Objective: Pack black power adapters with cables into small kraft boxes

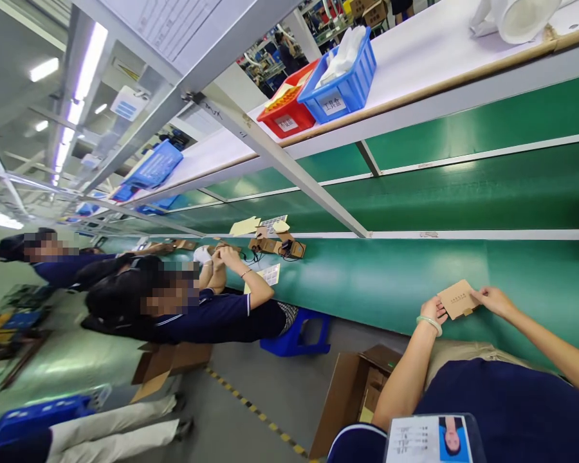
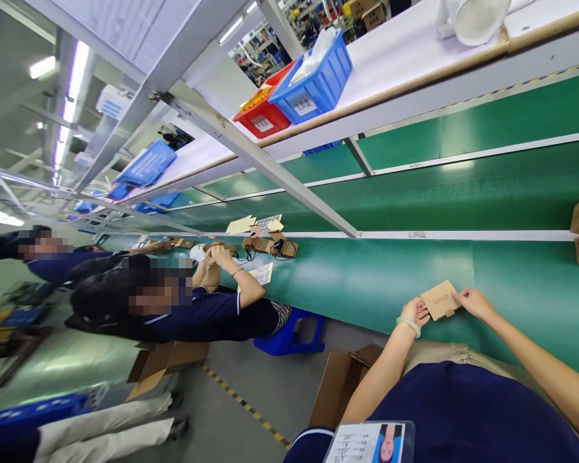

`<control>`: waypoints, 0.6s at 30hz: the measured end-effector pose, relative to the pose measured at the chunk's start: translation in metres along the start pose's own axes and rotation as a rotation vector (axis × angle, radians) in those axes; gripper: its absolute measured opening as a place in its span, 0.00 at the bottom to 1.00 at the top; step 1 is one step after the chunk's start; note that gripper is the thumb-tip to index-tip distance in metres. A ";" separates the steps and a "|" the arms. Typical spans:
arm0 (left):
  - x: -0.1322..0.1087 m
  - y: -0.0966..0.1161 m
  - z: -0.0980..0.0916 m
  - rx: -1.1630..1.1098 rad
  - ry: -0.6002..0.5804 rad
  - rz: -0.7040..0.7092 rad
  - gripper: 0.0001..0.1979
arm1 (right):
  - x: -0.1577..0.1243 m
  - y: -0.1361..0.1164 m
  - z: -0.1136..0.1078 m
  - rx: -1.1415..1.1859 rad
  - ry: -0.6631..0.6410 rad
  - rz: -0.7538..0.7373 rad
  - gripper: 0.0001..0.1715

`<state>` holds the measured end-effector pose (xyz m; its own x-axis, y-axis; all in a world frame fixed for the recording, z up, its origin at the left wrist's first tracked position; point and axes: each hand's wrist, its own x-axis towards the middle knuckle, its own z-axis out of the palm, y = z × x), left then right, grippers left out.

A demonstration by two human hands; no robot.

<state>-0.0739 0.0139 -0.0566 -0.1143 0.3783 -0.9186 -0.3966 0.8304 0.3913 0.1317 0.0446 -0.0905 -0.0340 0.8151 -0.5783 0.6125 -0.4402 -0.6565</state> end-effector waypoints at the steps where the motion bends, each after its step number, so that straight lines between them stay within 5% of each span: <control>1: 0.000 0.000 -0.003 0.002 -0.007 -0.006 0.09 | -0.006 0.004 0.003 0.022 -0.024 0.043 0.21; 8: -0.002 0.007 -0.013 0.087 -0.132 -0.101 0.12 | -0.038 0.014 0.013 0.278 -0.120 0.190 0.22; 18: -0.001 0.013 -0.003 0.279 -0.181 -0.090 0.11 | -0.055 0.004 -0.003 0.360 -0.030 0.098 0.26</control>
<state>-0.0814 0.0229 -0.0513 0.0829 0.3441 -0.9353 -0.1309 0.9341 0.3321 0.1385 -0.0007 -0.0601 -0.0153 0.7535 -0.6573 0.2970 -0.6242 -0.7226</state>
